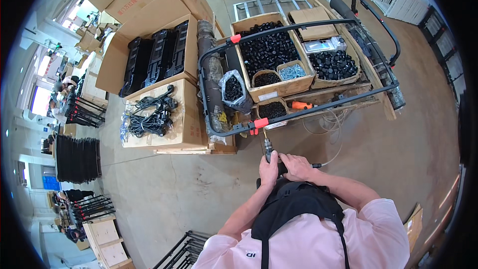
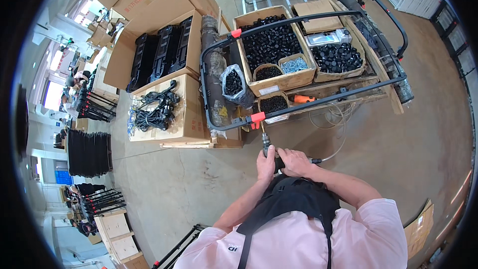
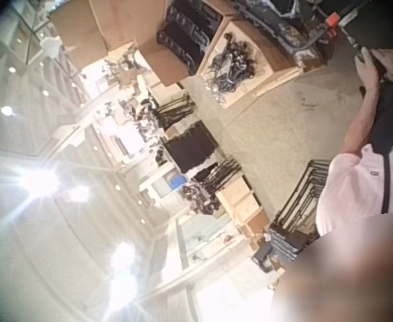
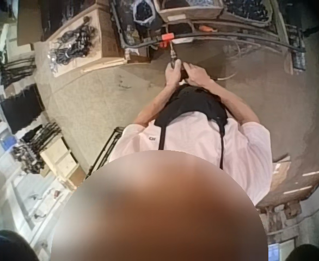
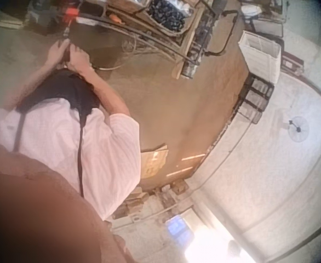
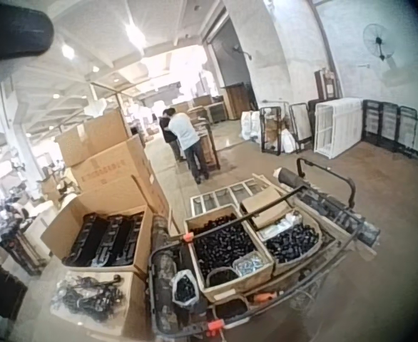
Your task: Assembling the internal wires and external plastic housing of a handheld power tool using an electric screwdriver.
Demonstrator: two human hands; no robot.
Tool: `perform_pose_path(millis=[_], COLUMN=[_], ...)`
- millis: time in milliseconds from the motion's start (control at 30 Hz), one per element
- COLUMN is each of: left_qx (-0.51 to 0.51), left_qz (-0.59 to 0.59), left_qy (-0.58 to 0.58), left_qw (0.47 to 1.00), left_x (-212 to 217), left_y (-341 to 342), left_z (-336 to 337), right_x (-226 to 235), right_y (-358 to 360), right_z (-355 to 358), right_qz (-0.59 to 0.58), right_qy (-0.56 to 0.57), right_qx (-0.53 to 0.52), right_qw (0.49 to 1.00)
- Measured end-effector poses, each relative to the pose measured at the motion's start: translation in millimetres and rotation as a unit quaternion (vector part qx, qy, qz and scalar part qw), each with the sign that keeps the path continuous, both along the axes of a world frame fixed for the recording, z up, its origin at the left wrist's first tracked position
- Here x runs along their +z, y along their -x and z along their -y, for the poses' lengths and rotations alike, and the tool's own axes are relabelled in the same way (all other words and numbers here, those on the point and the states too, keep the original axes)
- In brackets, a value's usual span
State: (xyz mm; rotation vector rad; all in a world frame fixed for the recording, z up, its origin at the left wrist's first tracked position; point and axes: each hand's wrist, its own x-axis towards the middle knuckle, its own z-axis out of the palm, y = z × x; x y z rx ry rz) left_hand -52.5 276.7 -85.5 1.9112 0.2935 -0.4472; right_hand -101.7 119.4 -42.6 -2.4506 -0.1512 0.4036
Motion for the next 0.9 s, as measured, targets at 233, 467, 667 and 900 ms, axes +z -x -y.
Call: perform_pose_path(millis=[233,467,667,900], left_qx=[-0.009,-0.004,-0.023,-0.035], left_qz=[-0.013,-0.001,-0.005,-0.002], left_qy=[-0.004,0.020,-0.012,-0.013], left_qw=[1.000,1.000,1.000,0.999], left_x=[-0.2,2.7,-5.3,3.9], left_y=[-8.0,-13.8,-20.9,-27.2], left_z=[0.0,4.5,2.7,6.8], right_x=[-9.9,-6.2,1.3,8.9], right_y=[0.3,-5.4,-11.5,-17.7], right_z=[1.4,4.9,6.1,7.3], right_qz=[-0.008,-0.005,0.014,-0.005], right_qy=[-0.009,-0.034,-0.016,-0.023], right_qx=[-0.028,-0.035,-0.029,-0.025], right_qw=[1.000,0.999,0.999,0.999])
